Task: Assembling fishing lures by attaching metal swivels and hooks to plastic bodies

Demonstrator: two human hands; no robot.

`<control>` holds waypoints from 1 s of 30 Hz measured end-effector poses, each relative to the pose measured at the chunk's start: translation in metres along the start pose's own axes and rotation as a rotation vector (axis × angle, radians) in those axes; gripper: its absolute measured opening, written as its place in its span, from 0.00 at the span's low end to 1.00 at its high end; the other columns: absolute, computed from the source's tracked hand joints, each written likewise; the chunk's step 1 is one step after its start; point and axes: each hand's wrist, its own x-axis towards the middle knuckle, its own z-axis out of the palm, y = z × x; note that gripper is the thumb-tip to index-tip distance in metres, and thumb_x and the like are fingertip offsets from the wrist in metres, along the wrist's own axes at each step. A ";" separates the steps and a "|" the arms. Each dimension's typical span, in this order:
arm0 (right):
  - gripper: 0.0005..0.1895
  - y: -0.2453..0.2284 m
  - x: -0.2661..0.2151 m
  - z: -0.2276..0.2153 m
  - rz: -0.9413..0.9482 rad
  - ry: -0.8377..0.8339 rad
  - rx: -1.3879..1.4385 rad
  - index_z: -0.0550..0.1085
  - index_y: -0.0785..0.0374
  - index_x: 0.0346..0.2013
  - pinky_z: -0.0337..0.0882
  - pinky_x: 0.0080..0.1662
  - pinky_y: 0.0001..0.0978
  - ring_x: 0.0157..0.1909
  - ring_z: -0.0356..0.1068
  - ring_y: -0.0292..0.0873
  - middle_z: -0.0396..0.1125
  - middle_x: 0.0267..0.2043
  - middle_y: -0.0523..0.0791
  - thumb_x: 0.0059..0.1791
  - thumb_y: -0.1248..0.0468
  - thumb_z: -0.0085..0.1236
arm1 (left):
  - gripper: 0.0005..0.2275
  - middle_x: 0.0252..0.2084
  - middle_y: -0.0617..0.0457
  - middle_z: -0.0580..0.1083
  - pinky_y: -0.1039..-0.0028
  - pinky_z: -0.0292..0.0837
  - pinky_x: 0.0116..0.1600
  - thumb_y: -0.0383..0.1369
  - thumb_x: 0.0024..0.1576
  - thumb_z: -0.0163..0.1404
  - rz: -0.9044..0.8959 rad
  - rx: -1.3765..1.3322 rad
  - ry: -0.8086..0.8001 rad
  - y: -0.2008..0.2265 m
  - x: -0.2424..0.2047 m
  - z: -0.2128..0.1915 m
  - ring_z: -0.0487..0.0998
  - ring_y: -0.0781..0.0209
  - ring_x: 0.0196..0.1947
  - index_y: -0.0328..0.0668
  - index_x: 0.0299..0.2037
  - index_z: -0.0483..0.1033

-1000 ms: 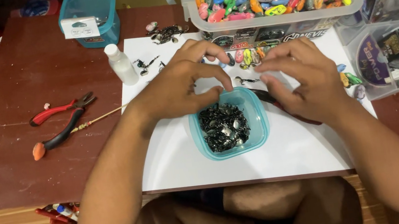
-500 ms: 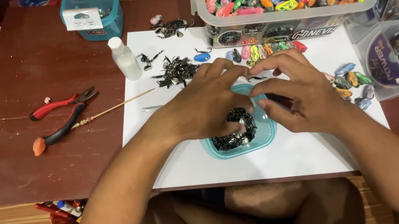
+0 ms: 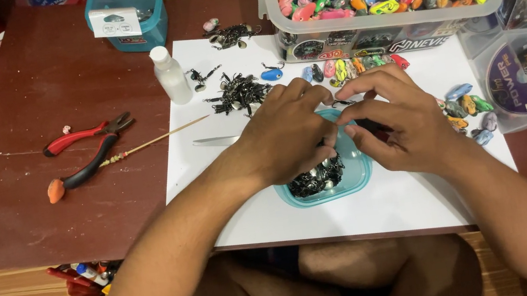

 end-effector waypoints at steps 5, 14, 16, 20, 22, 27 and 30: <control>0.04 0.002 -0.002 0.001 0.005 0.006 -0.007 0.82 0.61 0.37 0.72 0.49 0.43 0.50 0.70 0.57 0.72 0.48 0.50 0.50 0.67 0.61 | 0.04 0.48 0.49 0.71 0.58 0.67 0.52 0.38 0.50 0.62 -0.011 0.019 0.025 0.002 -0.001 0.000 0.71 0.46 0.53 0.51 0.29 0.83; 0.04 0.000 0.000 0.005 0.014 0.060 -0.005 0.82 0.61 0.35 0.72 0.47 0.44 0.46 0.70 0.57 0.73 0.46 0.50 0.51 0.66 0.62 | 0.07 0.39 0.46 0.75 0.59 0.70 0.48 0.39 0.52 0.61 -0.129 -0.134 -0.047 0.009 0.006 -0.011 0.76 0.45 0.45 0.48 0.26 0.84; 0.03 0.001 0.000 0.004 0.013 0.058 -0.017 0.82 0.60 0.36 0.72 0.47 0.44 0.46 0.70 0.56 0.73 0.46 0.50 0.51 0.67 0.62 | 0.06 0.38 0.47 0.76 0.59 0.71 0.47 0.37 0.53 0.59 -0.159 -0.159 -0.063 0.010 0.007 -0.011 0.77 0.46 0.44 0.47 0.27 0.85; 0.02 -0.001 0.002 0.001 0.006 0.092 -0.012 0.81 0.62 0.36 0.72 0.47 0.45 0.45 0.71 0.57 0.73 0.45 0.51 0.51 0.69 0.62 | 0.07 0.36 0.44 0.76 0.55 0.74 0.44 0.36 0.51 0.59 -0.192 -0.239 0.009 0.016 0.008 -0.011 0.78 0.41 0.41 0.42 0.28 0.83; 0.02 -0.003 0.002 0.000 0.006 0.102 -0.012 0.81 0.63 0.36 0.72 0.47 0.46 0.45 0.71 0.57 0.74 0.45 0.51 0.51 0.69 0.62 | 0.06 0.35 0.43 0.76 0.55 0.76 0.43 0.34 0.50 0.59 -0.198 -0.256 0.023 0.017 0.006 -0.010 0.79 0.41 0.39 0.40 0.28 0.83; 0.03 -0.006 0.004 0.000 0.003 0.119 0.005 0.81 0.64 0.34 0.73 0.47 0.44 0.44 0.72 0.56 0.74 0.44 0.50 0.52 0.68 0.62 | 0.06 0.34 0.47 0.76 0.58 0.76 0.41 0.37 0.48 0.61 -0.139 0.019 0.028 0.014 0.005 0.002 0.79 0.45 0.37 0.46 0.27 0.84; 0.03 -0.004 0.002 0.002 0.007 0.130 -0.008 0.81 0.63 0.35 0.73 0.46 0.46 0.43 0.72 0.55 0.74 0.43 0.50 0.51 0.68 0.63 | 0.05 0.33 0.48 0.75 0.58 0.76 0.40 0.36 0.49 0.60 -0.118 0.032 0.054 0.011 0.004 0.005 0.79 0.45 0.37 0.47 0.27 0.83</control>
